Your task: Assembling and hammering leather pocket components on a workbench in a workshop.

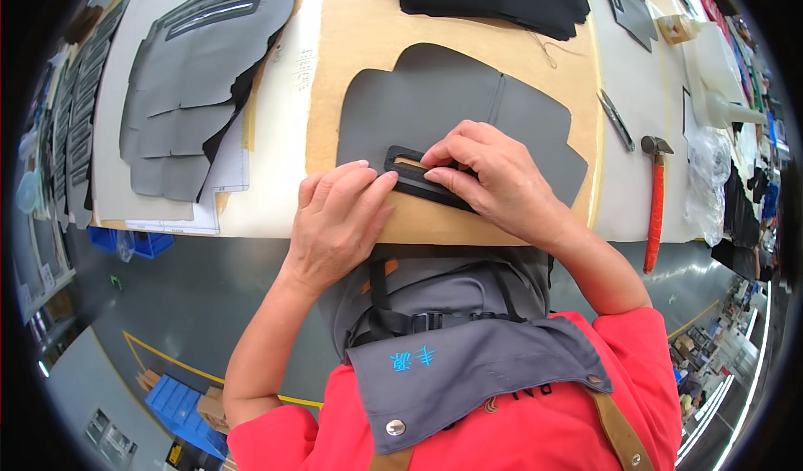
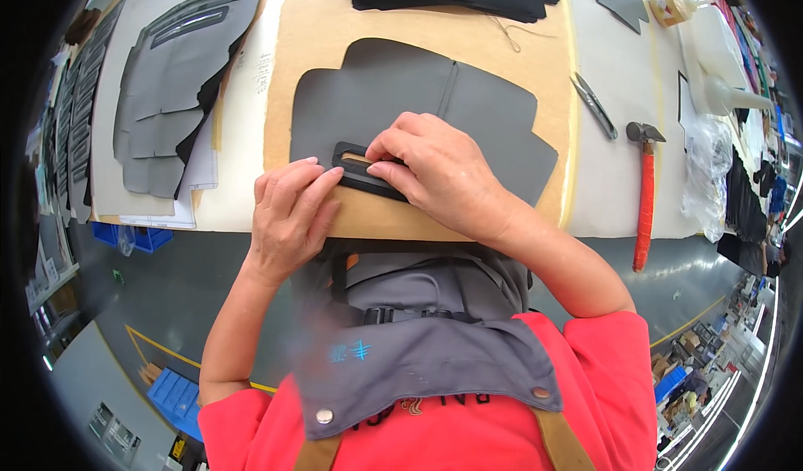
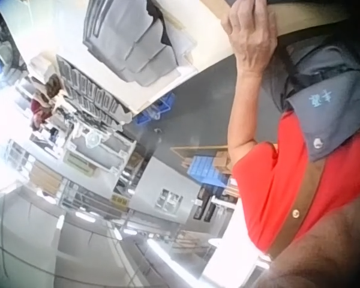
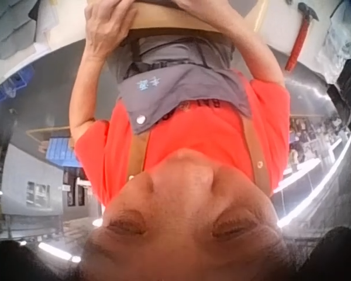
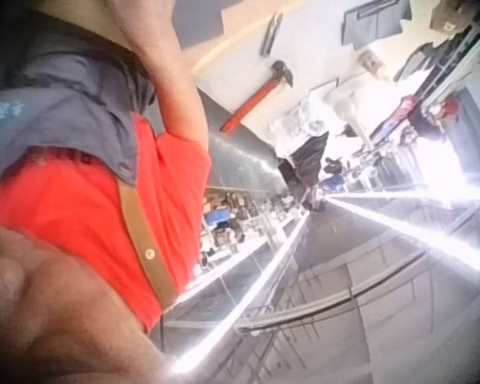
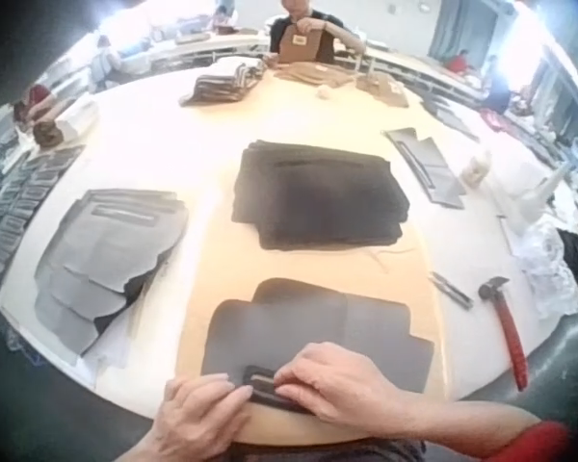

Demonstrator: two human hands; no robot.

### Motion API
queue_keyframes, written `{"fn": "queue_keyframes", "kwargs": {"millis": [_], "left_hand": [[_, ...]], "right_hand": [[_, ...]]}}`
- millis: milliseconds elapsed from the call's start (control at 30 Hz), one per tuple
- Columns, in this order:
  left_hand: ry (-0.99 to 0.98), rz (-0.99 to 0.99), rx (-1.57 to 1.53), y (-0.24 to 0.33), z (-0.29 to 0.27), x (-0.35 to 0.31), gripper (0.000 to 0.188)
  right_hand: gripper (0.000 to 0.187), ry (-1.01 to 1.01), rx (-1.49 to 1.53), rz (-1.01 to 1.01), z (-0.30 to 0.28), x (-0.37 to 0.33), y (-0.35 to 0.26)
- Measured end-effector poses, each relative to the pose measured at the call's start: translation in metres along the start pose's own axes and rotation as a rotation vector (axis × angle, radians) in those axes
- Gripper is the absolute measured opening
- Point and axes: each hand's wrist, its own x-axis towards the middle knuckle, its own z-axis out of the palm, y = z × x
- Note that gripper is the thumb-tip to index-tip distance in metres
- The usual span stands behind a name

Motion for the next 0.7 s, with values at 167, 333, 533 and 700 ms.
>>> {"fn": "queue_keyframes", "kwargs": {"millis": [167,333,533,700], "left_hand": [[-0.018,0.005,0.035,0.003,0.000,0.002,0.040],[-0.009,0.003,0.033,0.003,0.000,0.001,0.040],[0.004,0.006,0.007,0.002,0.000,0.001,0.041],[-0.011,-0.003,-0.003,0.002,-0.001,0.003,0.041]], "right_hand": [[0.010,0.011,-0.176,-0.029,0.010,0.007,-0.006],[0.013,-0.002,-0.279,-0.040,0.014,0.008,-0.014],[0.012,0.034,-0.106,-0.027,0.024,0.001,-0.006],[0.012,0.156,-0.128,-0.155,0.031,0.001,0.002]]}}
